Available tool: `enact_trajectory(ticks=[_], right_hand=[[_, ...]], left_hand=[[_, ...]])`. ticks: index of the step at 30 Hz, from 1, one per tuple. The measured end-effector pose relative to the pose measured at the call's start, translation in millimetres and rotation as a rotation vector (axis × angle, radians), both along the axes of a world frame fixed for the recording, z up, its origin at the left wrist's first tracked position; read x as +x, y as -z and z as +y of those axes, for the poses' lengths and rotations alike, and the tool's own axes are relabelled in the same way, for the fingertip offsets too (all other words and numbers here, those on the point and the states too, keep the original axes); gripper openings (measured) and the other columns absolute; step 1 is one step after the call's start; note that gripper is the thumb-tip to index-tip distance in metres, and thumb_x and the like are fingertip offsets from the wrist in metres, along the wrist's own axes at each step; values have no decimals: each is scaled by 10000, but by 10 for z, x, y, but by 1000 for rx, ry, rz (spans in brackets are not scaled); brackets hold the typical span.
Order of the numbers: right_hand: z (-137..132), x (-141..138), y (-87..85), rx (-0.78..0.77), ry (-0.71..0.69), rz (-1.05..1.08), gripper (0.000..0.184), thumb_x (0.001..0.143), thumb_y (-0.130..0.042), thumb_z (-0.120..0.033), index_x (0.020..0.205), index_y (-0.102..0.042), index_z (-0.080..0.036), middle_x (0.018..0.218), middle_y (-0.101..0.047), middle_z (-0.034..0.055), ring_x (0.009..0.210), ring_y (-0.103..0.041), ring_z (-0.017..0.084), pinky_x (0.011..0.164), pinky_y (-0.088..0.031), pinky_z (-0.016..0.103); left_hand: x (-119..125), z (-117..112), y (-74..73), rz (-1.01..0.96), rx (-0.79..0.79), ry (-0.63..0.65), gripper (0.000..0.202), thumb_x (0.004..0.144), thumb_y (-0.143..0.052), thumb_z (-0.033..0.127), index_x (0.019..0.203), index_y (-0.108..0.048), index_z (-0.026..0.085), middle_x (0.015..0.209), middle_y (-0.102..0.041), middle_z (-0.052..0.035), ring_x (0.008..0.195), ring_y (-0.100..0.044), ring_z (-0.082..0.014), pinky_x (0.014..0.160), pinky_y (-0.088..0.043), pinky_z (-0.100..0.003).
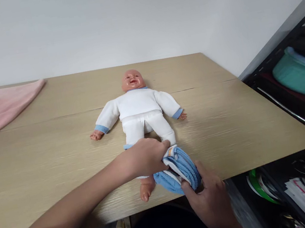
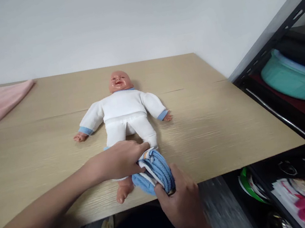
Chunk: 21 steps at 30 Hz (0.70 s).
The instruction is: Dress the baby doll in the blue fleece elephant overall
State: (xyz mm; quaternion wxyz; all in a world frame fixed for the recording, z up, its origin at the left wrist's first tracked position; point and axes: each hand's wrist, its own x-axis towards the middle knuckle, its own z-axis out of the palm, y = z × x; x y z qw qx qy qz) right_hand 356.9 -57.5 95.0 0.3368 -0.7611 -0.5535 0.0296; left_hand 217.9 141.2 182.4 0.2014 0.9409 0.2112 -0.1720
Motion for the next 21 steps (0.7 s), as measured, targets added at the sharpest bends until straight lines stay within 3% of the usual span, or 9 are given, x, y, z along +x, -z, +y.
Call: enact_trajectory(ticks=[4,6,9,12,16,21], right_hand=[[-31,37,122,117,17,-31,149,922,-698,-273,1069,-695,-252,1154,-736,139,1066,-740,357,929,-637,501],[-49,63,161,107,3,47,235,944,-673,-271,1175,-709,-249,1237,-748,146,1117,-758,356,945,-647,493],[-53,86,179,36,18,228,260,973,-646,-317,1216,-703,-247,1032,-799,78,907,-780,314,815,-649,430],[3,88,140,-21,66,459,145,955,-663,-361,1051,-689,-256,862,-774,28,756,-744,275,725,-631,385],[133,74,43,18,69,743,207,881,-705,-382,1041,-675,-255,883,-773,25,794,-758,266,736,-663,369],[231,96,22,36,29,951,377,884,-838,-451,1120,-612,-263,952,-790,28,865,-782,247,794,-682,349]], left_hand=[[23,-18,0,2,-8,12,298,992,-714,361,1228,-650,190,1063,-814,-147,1008,-798,-376,787,-532,-397],[25,-19,17,-26,-42,15,305,996,-706,346,1243,-623,188,1123,-809,-151,1058,-791,-376,814,-530,-405],[17,5,73,-100,-100,11,324,974,-736,340,1219,-588,188,1192,-790,-158,1107,-769,-370,852,-533,-409],[8,56,138,-189,-187,-28,321,969,-735,349,1192,-560,200,1207,-772,-138,1105,-747,-331,882,-532,-395],[2,129,170,-260,-351,-97,386,952,-729,370,1247,-541,209,1215,-759,-108,1060,-734,-283,879,-529,-374],[-9,179,159,-301,-468,-150,486,936,-739,459,1279,-493,220,1167,-754,-101,1047,-742,-303,865,-532,-391]])
